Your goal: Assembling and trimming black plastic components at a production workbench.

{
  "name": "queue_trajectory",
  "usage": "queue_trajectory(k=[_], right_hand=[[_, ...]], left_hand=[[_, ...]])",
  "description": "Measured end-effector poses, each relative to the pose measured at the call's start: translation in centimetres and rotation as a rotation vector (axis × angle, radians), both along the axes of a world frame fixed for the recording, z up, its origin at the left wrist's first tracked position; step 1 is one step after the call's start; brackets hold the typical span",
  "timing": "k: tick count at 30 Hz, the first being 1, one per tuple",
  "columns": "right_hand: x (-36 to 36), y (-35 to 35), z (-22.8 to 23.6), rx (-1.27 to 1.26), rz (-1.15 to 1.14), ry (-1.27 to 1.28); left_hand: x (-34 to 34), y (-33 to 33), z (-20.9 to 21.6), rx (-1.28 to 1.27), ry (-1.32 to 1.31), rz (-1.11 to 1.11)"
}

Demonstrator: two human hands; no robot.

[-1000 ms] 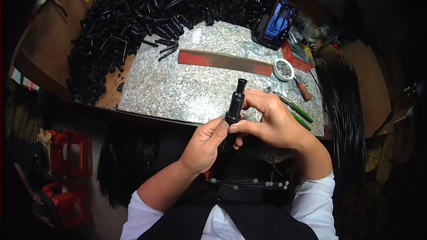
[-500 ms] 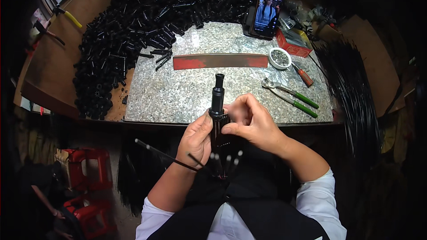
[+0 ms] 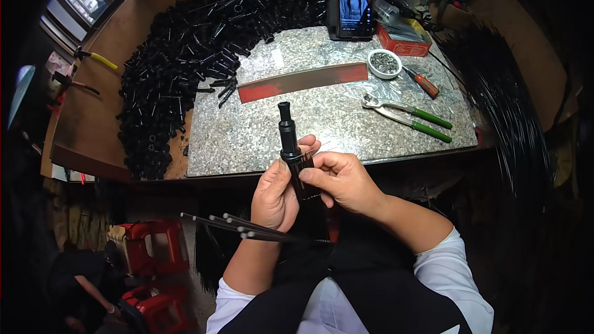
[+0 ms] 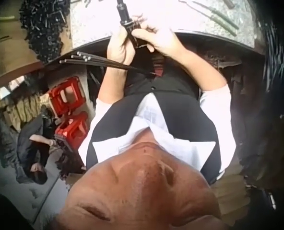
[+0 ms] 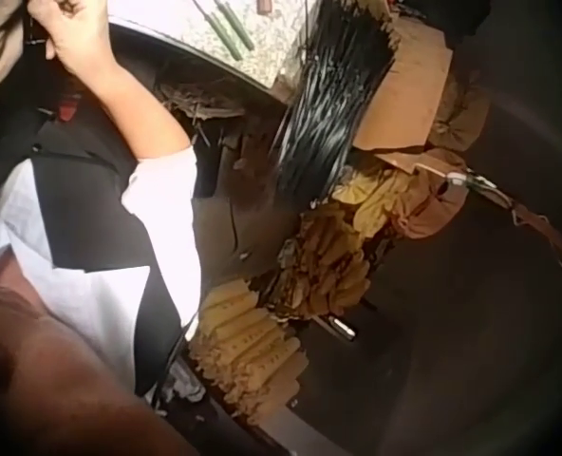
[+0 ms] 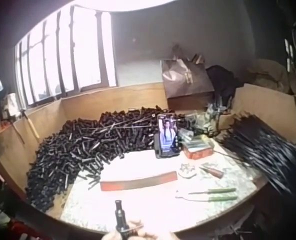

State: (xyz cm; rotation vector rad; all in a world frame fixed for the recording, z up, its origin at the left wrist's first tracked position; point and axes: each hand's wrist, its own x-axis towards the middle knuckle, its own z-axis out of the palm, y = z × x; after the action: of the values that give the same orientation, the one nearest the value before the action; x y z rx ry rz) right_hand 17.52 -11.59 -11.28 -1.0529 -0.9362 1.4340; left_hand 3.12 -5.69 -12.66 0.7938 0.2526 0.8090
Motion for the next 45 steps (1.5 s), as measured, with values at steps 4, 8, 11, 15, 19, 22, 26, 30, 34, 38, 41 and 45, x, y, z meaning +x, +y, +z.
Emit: queue_trajectory(k=[4,8,11,15,19,22,26,30,34,38,41,45], right_hand=[[0.1,-0.2,0.4,0.021,0.014,-0.032],[0.2,0.0,-0.2,0.060,-0.007,-0.029],[0.3,0.2,-0.2,0.079,0.002,-0.013],[0.8,0.5,-0.4,0.088,0.040,-0.006],[1.0,0.6,-0.4,0.092,0.070,-0.011],[1.0,0.7,-0.3,0.105,0.073,-0.026],[0.9,0.6,-0.1,0.072,0.044,-0.022],[0.6,0.1,0.7,0.022,0.020,-0.052],[-0.3,-0.3,1.5,0.009,-0.027,-0.081],[-1.4,-0.3,1.7,0.014,-0.068,-0.129],[-1.9,-0.6,1.4,0.025,-0.079,-0.148],[-2.2,-1.1,2.0,0.054,0.013,-0.077]], left_hand=[[0.0,-0.1,-0.1,0.018,-0.014,-0.002],[0.5,0.0,0.0,0.004,-0.023,0.002],[0.3,0.0,-0.1,-0.028,-0.034,0.028],[0.7,-0.1,-0.5,-0.043,-0.071,0.074],[0.5,-0.4,-0.2,-0.173,-0.185,-0.002],[0.2,0.0,-0.2,-0.161,-0.154,-0.066],[0.3,0.3,-0.6,-0.101,-0.136,-0.046],[0.1,1.0,-0.9,-0.111,-0.161,-0.132],[-0.1,1.0,-0.7,-0.097,-0.190,-0.157],[-0.5,0.5,0.0,-0.139,-0.221,-0.112],[-1.0,0.1,0.0,-0.114,-0.187,-0.052],[-1.9,-0.4,-0.5,-0.049,-0.204,-0.063]])
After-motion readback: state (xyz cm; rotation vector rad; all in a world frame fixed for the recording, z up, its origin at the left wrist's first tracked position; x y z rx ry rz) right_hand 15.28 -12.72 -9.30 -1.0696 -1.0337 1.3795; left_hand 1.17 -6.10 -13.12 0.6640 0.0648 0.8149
